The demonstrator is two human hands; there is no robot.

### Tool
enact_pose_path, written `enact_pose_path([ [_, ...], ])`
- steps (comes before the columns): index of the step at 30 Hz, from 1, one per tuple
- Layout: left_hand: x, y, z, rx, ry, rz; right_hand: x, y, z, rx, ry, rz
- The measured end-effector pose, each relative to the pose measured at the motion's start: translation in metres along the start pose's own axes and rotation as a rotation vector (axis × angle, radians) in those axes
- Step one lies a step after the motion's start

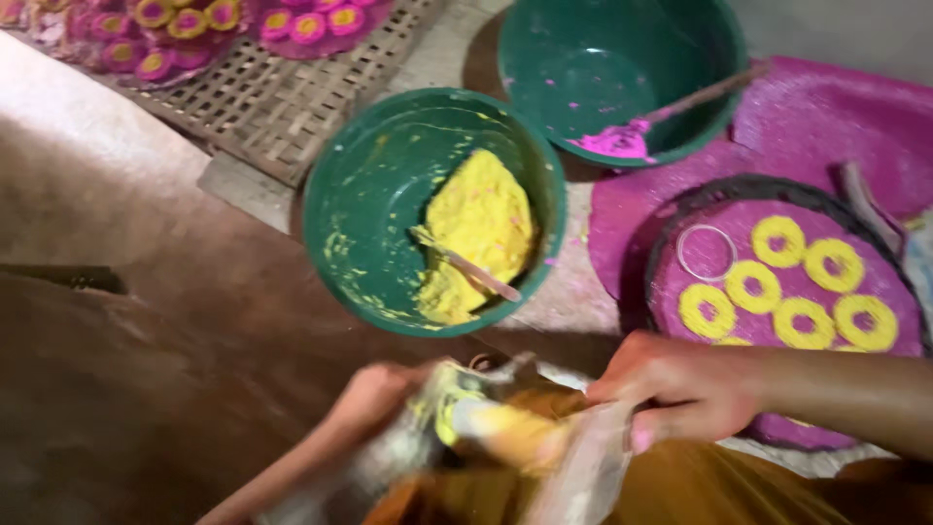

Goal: The person uses a manual plunger tool to press yellow and pink dough into circular molds on a pink mat, forming ring-shaped decorative items. The person repeatedly loads the tool, presses the dough, and removes the formed rings, placing them on a tray.

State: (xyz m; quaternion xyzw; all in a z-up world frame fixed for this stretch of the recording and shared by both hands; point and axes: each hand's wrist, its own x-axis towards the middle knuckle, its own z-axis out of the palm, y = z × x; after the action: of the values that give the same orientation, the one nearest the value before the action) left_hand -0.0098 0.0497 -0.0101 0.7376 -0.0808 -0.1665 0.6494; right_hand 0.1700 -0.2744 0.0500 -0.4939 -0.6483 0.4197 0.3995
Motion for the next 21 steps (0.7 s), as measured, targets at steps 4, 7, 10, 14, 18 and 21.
enact_pose_path([
  [4, 0.002, -0.027, -0.083, -0.156, 0.001, -0.200, 0.035, -0.017, -0.055, -0.948, 0.262, -0.102],
  [7, 0.004, -0.055, -0.089, -0.602, -0.270, 0.014, 0.068, -0.011, -0.100, -1.781, 0.090, -0.225],
  [10, 0.024, -0.082, -0.065, -1.076, -0.130, 0.068, 0.107, 0.019, -0.121, -1.823, 0.329, -0.240],
  [14, 0.053, -0.117, -0.072, -0.771, 0.439, 0.086, 0.142, 0.085, -0.094, -1.267, 0.607, 0.247],
  [18, 0.075, -0.140, -0.082, -0.126, 0.942, 0.334, 0.169, 0.159, -0.045, -0.958, -0.046, 0.961],
  [21, 0.091, -0.149, -0.075, 0.122, 1.092, 0.427, 0.158, 0.182, -0.047, -1.137, -0.101, 0.872],
])
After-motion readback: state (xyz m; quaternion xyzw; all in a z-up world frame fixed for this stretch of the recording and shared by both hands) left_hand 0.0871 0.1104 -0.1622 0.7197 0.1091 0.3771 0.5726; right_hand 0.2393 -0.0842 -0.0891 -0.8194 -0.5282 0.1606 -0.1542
